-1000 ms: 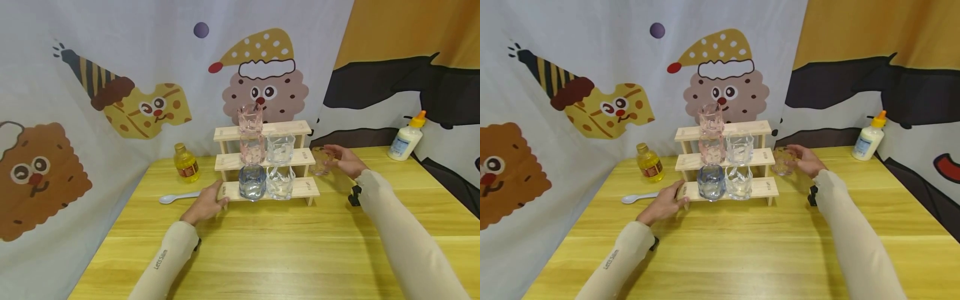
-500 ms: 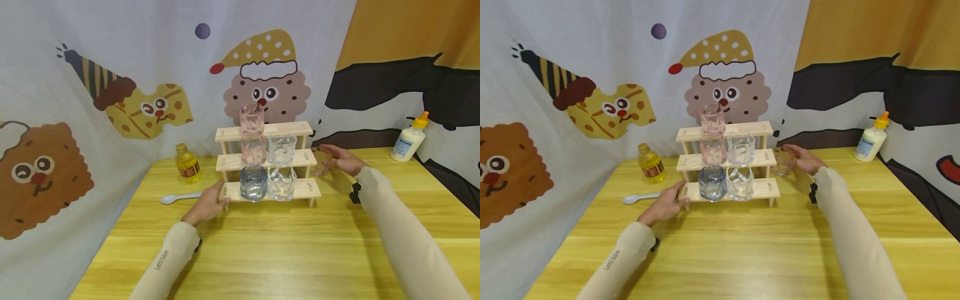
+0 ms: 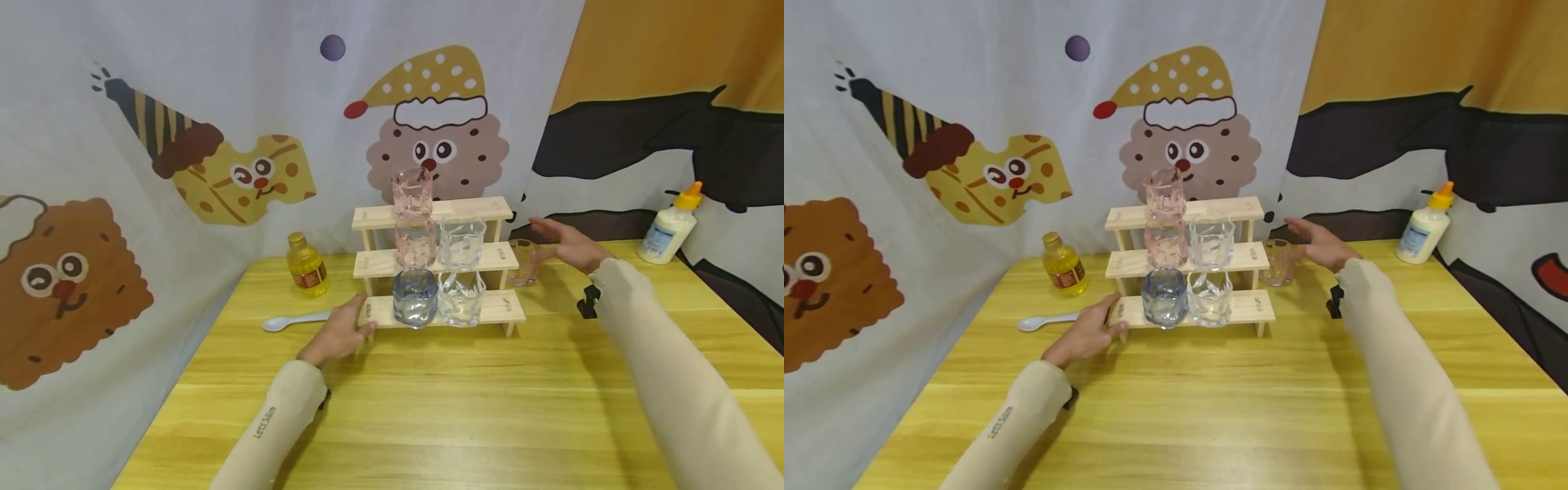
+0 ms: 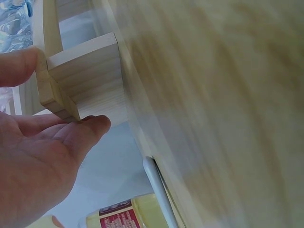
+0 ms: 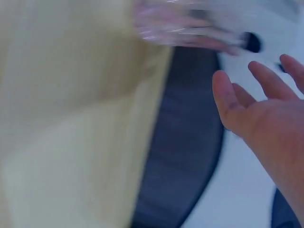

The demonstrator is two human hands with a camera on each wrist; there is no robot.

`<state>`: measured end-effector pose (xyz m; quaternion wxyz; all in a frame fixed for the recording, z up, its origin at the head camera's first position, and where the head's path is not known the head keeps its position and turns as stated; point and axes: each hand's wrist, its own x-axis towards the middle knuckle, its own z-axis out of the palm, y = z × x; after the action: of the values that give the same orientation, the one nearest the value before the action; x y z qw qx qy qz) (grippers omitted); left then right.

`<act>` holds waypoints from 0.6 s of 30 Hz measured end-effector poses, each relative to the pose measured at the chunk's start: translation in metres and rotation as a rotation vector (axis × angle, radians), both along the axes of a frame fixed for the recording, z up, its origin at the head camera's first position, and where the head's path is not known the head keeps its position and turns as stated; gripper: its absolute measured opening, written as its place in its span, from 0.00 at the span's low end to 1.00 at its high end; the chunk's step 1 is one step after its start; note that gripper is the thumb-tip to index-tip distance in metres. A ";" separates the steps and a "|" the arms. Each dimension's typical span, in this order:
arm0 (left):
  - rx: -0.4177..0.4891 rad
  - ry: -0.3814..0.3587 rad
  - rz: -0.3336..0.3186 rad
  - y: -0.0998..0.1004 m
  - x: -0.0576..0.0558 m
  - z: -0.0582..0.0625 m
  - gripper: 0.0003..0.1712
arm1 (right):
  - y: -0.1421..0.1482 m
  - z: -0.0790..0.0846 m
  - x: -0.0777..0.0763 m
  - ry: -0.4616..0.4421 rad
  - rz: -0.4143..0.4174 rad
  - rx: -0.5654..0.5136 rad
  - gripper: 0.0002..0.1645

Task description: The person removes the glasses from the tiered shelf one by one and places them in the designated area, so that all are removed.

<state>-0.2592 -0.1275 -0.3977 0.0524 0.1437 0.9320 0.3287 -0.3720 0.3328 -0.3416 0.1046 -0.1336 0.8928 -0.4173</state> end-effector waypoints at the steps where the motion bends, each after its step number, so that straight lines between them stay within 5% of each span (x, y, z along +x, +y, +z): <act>1: 0.001 -0.003 0.003 0.000 0.000 0.000 0.42 | -0.002 0.007 0.001 0.020 -0.011 0.006 0.55; 10: -0.001 -0.017 0.004 0.001 -0.002 -0.001 0.42 | -0.026 0.056 0.007 0.160 -0.094 -0.067 0.50; 18: 0.010 -0.024 0.008 0.000 0.000 0.000 0.41 | -0.071 0.086 0.003 0.249 -0.062 -0.137 0.43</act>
<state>-0.2592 -0.1277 -0.3975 0.0615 0.1361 0.9302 0.3352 -0.3693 0.2617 -0.2555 -0.0291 -0.1635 0.8720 -0.4606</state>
